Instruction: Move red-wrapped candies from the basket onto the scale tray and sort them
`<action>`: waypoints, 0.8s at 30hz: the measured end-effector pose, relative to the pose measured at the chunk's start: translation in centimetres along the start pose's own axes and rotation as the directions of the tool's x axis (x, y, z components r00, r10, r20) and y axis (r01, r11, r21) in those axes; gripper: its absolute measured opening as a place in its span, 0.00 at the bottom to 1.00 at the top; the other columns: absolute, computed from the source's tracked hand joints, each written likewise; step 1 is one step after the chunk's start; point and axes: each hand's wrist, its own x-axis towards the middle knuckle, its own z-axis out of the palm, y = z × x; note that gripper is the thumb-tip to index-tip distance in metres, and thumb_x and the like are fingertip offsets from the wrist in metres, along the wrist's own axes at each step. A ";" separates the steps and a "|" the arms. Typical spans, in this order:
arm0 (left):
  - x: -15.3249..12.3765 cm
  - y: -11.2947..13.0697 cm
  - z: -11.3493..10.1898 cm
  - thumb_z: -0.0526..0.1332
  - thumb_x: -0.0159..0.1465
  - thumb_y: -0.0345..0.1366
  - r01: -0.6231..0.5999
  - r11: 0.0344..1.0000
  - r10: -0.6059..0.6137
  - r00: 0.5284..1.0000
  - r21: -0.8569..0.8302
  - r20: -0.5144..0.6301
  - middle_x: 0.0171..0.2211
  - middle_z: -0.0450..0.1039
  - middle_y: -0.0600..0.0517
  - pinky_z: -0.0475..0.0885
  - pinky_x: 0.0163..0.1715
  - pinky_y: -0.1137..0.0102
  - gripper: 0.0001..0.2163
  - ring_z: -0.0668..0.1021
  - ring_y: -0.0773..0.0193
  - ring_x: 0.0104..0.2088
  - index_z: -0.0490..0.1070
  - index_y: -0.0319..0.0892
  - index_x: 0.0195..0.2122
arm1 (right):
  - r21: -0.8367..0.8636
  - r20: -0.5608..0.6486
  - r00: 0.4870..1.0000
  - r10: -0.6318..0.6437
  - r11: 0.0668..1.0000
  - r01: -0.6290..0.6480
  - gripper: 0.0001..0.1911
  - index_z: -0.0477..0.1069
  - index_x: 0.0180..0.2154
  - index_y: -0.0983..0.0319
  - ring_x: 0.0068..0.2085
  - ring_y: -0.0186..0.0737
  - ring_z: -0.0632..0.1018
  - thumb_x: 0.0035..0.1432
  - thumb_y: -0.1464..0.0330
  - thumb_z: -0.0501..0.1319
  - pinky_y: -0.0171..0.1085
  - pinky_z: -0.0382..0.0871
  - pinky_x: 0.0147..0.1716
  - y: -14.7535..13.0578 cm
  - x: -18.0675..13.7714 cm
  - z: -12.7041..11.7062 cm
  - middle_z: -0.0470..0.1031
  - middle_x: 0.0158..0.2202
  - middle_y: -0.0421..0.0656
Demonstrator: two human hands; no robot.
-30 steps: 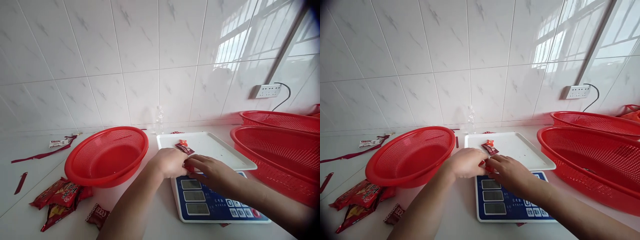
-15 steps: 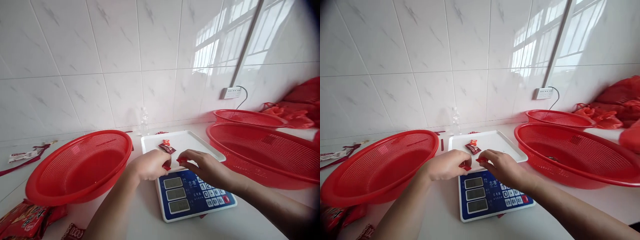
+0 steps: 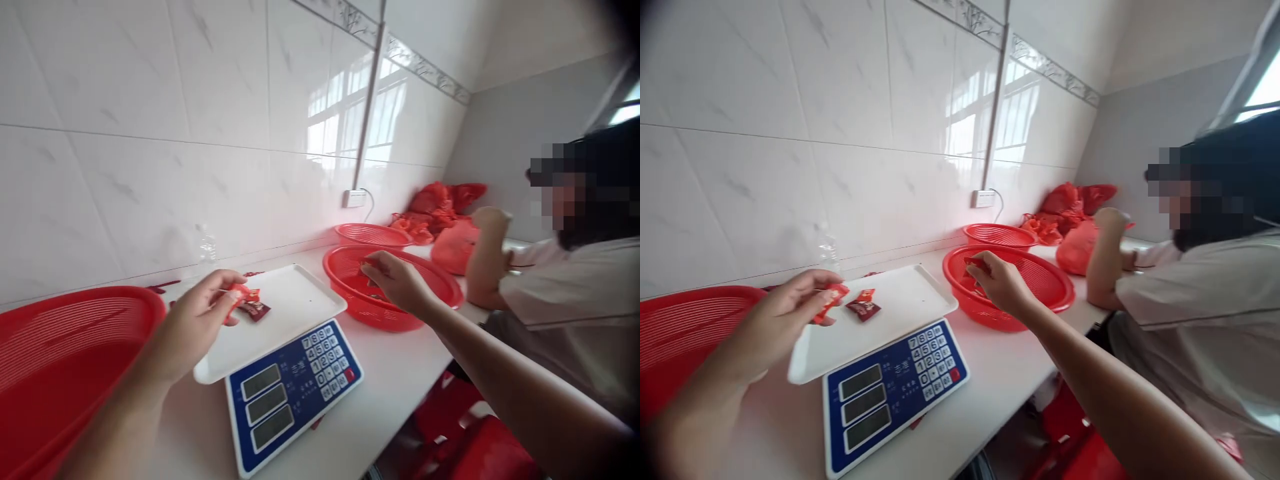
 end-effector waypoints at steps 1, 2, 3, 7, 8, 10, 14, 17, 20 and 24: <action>0.2 -0.1 0.0 0.59 0.60 0.50 0.007 1.000 -0.008 1.000 -0.016 -0.021 0.40 0.76 0.51 0.76 0.36 0.63 0.14 0.78 0.56 0.38 0.71 0.47 0.41 | -0.029 -0.015 1.000 0.025 0.999 -0.026 0.14 0.68 0.38 0.61 0.31 0.38 0.79 0.62 0.57 0.54 0.36 0.72 0.30 0.8 0.2 -0.5 0.79 0.34 0.44; 0.3 -0.2 0.0 0.60 0.59 0.50 0.017 0.999 -0.018 0.999 -0.031 -0.045 0.40 0.76 0.51 0.76 0.35 0.63 0.15 0.78 0.56 0.37 0.71 0.47 0.40 | -0.058 -0.022 0.999 0.048 0.997 -0.049 0.14 0.68 0.39 0.61 0.31 0.38 0.79 0.62 0.58 0.54 0.36 0.72 0.30 1.5 0.5 -1.0 0.79 0.34 0.44; 0.4 -0.3 0.0 0.60 0.59 0.51 0.029 0.999 -0.032 0.997 -0.039 -0.070 0.39 0.76 0.52 0.76 0.34 0.63 0.15 0.78 0.56 0.35 0.71 0.48 0.40 | -0.088 -0.021 0.997 0.069 0.994 -0.070 0.14 0.69 0.39 0.62 0.31 0.37 0.79 0.62 0.59 0.54 0.36 0.72 0.31 2.3 0.7 -1.4 0.79 0.33 0.44; 0.6 -0.9 0.1 0.58 0.59 0.52 0.052 0.998 -0.054 0.990 -0.021 -0.133 0.40 0.76 0.53 0.75 0.29 0.66 0.14 0.77 0.60 0.31 0.72 0.51 0.41 | -0.200 0.074 0.989 0.126 0.974 -0.109 0.12 0.71 0.38 0.65 0.33 0.36 0.78 0.64 0.63 0.56 0.38 0.73 0.35 4.5 1.3 -2.4 0.78 0.33 0.43; 0.6 -0.9 0.2 0.58 0.59 0.52 0.045 0.999 -0.046 0.990 -0.009 -0.132 0.39 0.76 0.53 0.74 0.28 0.67 0.14 0.76 0.60 0.30 0.72 0.51 0.41 | -0.226 0.117 0.984 0.132 0.969 -0.103 0.12 0.71 0.39 0.65 0.34 0.36 0.78 0.65 0.62 0.56 0.39 0.73 0.36 4.8 1.3 -2.6 0.78 0.35 0.43; 0.5 -0.9 0.5 0.58 0.59 0.51 0.028 1.000 -0.026 0.993 0.012 -0.117 0.36 0.75 0.54 0.74 0.26 0.68 0.14 0.75 0.62 0.28 0.72 0.51 0.40 | -0.276 0.214 0.968 0.131 0.959 -0.069 0.14 0.72 0.42 0.65 0.37 0.36 0.78 0.65 0.61 0.57 0.41 0.73 0.39 5.0 1.0 -2.7 0.77 0.39 0.43; 0.2 -0.5 0.8 0.59 0.59 0.52 0.020 0.999 -0.016 0.997 0.048 -0.078 0.33 0.76 0.54 0.73 0.24 0.69 0.14 0.75 0.61 0.28 0.73 0.50 0.39 | -0.375 0.399 0.910 0.116 0.926 0.047 0.14 0.75 0.40 0.60 0.36 0.40 0.79 0.64 0.58 0.56 0.37 0.72 0.34 4.4 -1.0 -2.0 0.79 0.36 0.43; 0.1 -0.4 0.8 0.59 0.59 0.53 0.022 0.998 -0.018 0.998 0.051 -0.063 0.34 0.77 0.53 0.73 0.25 0.68 0.14 0.77 0.59 0.30 0.73 0.51 0.39 | -0.474 0.428 0.895 0.126 0.875 0.103 0.13 0.75 0.41 0.59 0.34 0.44 0.80 0.63 0.61 0.55 0.37 0.68 0.30 3.9 -3.4 -0.7 0.80 0.34 0.45; 0.0 -0.4 0.8 0.59 0.58 0.54 0.034 0.998 -0.031 0.998 0.053 -0.055 0.33 0.78 0.53 0.74 0.25 0.68 0.15 0.77 0.57 0.30 0.73 0.51 0.39 | -0.577 0.363 0.921 0.143 0.810 0.102 0.17 0.70 0.51 0.59 0.36 0.47 0.81 0.63 0.70 0.50 0.37 0.68 0.30 3.9 -5.4 0.6 0.80 0.38 0.49; 0.0 -0.4 1.1 0.58 0.59 0.54 0.008 0.996 -0.002 0.998 0.093 -0.069 0.33 0.78 0.53 0.75 0.28 0.66 0.16 0.78 0.56 0.31 0.74 0.51 0.39 | -0.650 0.297 0.945 0.134 0.753 0.098 0.20 0.70 0.51 0.60 0.33 0.44 0.81 0.61 0.76 0.48 0.35 0.67 0.27 4.4 -7.2 1.6 0.81 0.35 0.48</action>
